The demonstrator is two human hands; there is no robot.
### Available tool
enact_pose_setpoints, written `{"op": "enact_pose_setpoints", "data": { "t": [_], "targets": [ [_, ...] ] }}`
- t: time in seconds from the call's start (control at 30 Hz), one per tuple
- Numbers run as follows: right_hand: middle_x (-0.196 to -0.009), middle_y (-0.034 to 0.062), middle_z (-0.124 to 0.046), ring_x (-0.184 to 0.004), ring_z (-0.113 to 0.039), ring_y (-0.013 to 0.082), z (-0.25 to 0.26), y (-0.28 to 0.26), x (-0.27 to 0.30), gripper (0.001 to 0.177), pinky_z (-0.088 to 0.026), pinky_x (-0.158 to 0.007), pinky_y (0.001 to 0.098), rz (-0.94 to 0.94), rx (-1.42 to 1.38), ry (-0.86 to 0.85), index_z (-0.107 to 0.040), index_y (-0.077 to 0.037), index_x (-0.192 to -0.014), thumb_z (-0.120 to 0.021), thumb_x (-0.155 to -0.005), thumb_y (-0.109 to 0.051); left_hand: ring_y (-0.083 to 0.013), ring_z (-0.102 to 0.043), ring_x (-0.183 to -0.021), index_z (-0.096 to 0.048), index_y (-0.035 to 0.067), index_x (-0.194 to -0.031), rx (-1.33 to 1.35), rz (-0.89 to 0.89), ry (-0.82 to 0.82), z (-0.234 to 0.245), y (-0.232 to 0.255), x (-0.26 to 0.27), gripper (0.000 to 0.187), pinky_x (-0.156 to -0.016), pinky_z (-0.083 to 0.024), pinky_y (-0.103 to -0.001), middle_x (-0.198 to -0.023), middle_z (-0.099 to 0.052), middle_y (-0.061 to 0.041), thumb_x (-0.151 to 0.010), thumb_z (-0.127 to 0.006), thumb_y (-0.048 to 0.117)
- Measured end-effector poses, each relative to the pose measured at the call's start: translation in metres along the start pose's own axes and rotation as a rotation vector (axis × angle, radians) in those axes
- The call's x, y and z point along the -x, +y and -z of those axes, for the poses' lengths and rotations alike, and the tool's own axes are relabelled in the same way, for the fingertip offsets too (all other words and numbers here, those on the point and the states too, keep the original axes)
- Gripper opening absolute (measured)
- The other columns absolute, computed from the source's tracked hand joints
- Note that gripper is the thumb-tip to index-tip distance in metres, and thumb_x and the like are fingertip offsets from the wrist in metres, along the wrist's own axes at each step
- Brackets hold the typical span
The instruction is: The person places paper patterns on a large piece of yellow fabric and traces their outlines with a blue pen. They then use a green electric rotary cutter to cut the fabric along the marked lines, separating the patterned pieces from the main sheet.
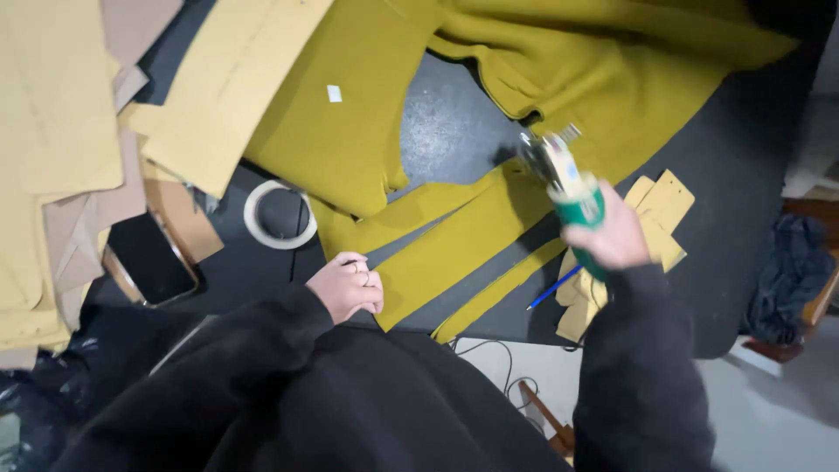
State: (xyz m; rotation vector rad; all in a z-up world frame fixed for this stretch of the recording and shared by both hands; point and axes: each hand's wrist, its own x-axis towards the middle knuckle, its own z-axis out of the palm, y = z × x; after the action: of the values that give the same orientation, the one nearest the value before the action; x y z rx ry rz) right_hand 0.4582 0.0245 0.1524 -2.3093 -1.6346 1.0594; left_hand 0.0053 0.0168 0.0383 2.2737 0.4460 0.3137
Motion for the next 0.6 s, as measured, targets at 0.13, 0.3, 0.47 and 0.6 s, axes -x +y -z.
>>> {"op": "enact_pose_setpoints", "data": {
  "t": [0.13,0.3,0.47,0.6],
  "targets": [
    [-0.108,0.0099,-0.069,-0.099,-0.066,0.0205,-0.002,0.030,0.120,0.065,-0.052,-0.090,0.0338,0.017,-0.303,0.187,-0.062,-0.005,-0.125,-0.081,-0.067,-0.027,-0.0161,-0.063,-0.089,-0.069,0.025,-0.082,0.005,-0.032,0.038,-0.010,-0.005,0.006,0.007,-0.105,-0.039,-0.039,-0.087,-0.066,0.009,-0.086,-0.069,0.030],
    [-0.111,0.0188,-0.071,-0.099,-0.068,0.0349,-0.020,0.125,0.196,0.072,-0.053,-0.088,0.0466,-0.434,0.147,0.667,-0.062,-0.005,-0.132,-0.090,-0.071,-0.033,-0.0155,-0.063,-0.085,-0.069,0.027,-0.075,-0.027,0.008,0.032,-0.008,0.008,0.010,0.010,-0.101,-0.038,-0.042,-0.078,-0.064,0.009,-0.080,-0.069,0.036],
    [-0.113,0.0232,-0.071,-0.104,-0.066,0.0442,-0.037,0.198,0.194,0.075,-0.051,-0.089,0.0542,-0.572,0.369,0.823,-0.064,-0.007,-0.129,-0.094,-0.069,-0.039,-0.0178,-0.064,-0.081,-0.068,0.031,-0.070,-0.150,0.161,-0.243,0.000,0.026,0.013,0.007,-0.089,-0.040,-0.041,-0.073,-0.064,0.008,-0.075,-0.070,0.035],
    [-0.116,0.0233,-0.069,-0.107,-0.065,0.0433,-0.054,0.235,0.179,0.081,-0.050,-0.090,0.0532,-0.529,0.356,0.895,-0.064,-0.006,-0.128,-0.098,-0.067,-0.046,-0.0215,-0.063,-0.070,-0.068,0.031,-0.065,-0.330,0.051,-0.208,0.019,0.057,-0.065,0.013,-0.079,-0.039,-0.043,-0.065,-0.061,0.006,-0.077,-0.071,0.036]
  ]
}}
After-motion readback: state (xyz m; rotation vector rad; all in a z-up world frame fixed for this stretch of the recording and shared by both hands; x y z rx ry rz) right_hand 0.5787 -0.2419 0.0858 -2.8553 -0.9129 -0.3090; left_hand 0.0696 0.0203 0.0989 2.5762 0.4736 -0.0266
